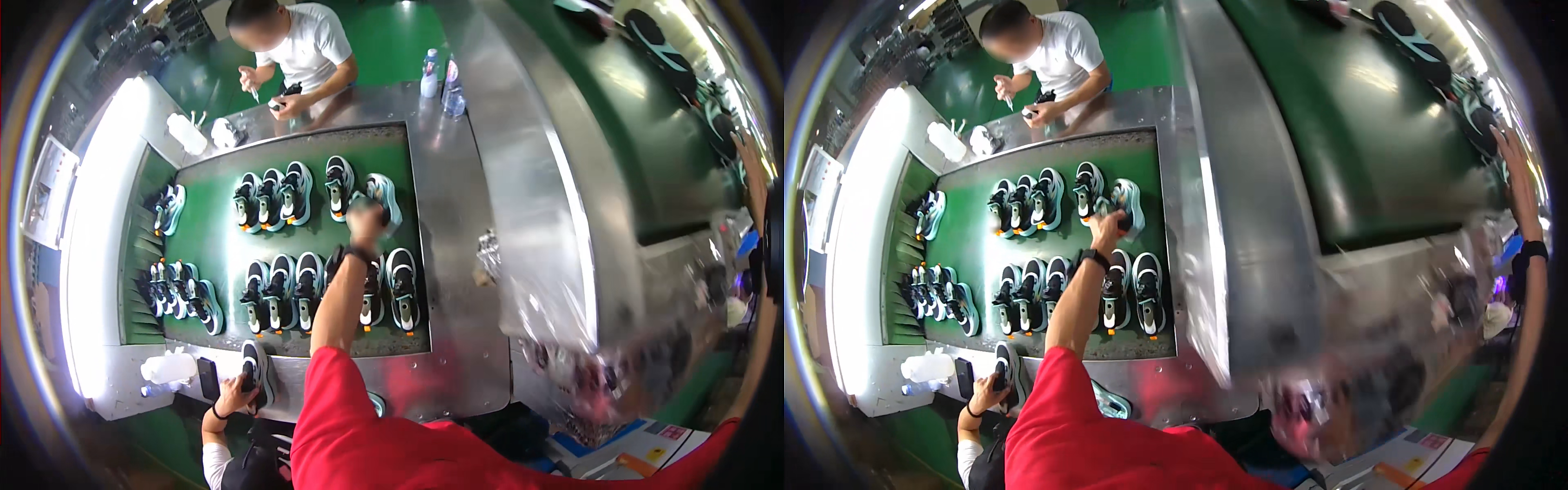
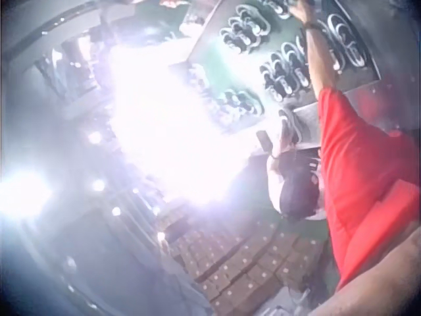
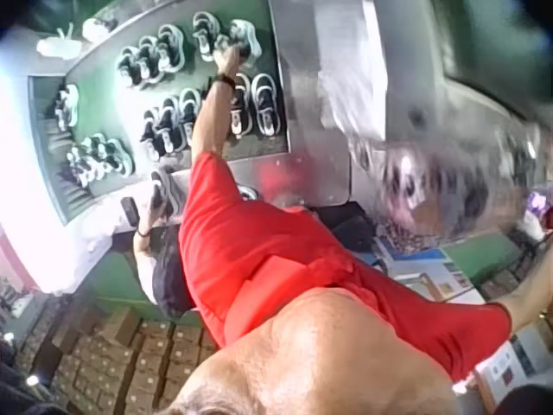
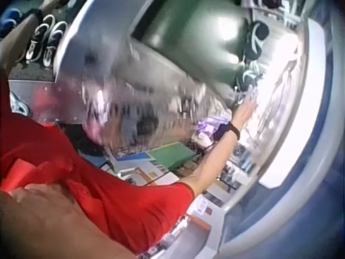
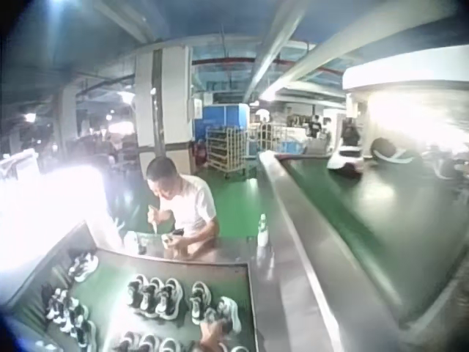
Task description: Operating a heel-lasting or shaping machine to process shoes in a factory.
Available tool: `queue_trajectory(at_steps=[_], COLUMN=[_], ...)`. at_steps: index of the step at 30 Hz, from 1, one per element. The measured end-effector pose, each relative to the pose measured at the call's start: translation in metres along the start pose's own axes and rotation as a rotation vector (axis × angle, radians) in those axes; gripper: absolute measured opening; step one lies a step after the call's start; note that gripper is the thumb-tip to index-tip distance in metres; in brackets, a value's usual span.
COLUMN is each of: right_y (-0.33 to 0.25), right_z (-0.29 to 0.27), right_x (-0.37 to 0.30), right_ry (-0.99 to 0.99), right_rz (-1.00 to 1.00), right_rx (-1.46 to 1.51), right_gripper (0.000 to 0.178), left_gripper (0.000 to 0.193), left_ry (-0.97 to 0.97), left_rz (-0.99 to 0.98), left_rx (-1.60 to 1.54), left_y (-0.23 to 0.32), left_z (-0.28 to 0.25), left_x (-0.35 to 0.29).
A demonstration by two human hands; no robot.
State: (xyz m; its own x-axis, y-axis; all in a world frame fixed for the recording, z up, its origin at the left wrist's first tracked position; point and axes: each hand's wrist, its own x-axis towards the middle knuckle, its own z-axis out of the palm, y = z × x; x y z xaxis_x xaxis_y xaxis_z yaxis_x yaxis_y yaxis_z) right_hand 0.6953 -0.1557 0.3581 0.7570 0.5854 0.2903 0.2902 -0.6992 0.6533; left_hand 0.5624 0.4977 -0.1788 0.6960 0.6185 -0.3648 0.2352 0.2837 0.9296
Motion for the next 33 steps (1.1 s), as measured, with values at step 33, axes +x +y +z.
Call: queue_trajectory(at_steps=[33], right_y=[-0.078], right_z=[-0.275], right_x=[-0.355], right_ry=[0.356], right_rz=[0.96], right_rx=[1.173], right_gripper=[0.032], left_gripper=[0.086], left_ry=[-2.111], left_rz=[-0.641], left_rx=[-0.697], left_y=[0.167], left_z=[0.226], left_x=[-0.612])
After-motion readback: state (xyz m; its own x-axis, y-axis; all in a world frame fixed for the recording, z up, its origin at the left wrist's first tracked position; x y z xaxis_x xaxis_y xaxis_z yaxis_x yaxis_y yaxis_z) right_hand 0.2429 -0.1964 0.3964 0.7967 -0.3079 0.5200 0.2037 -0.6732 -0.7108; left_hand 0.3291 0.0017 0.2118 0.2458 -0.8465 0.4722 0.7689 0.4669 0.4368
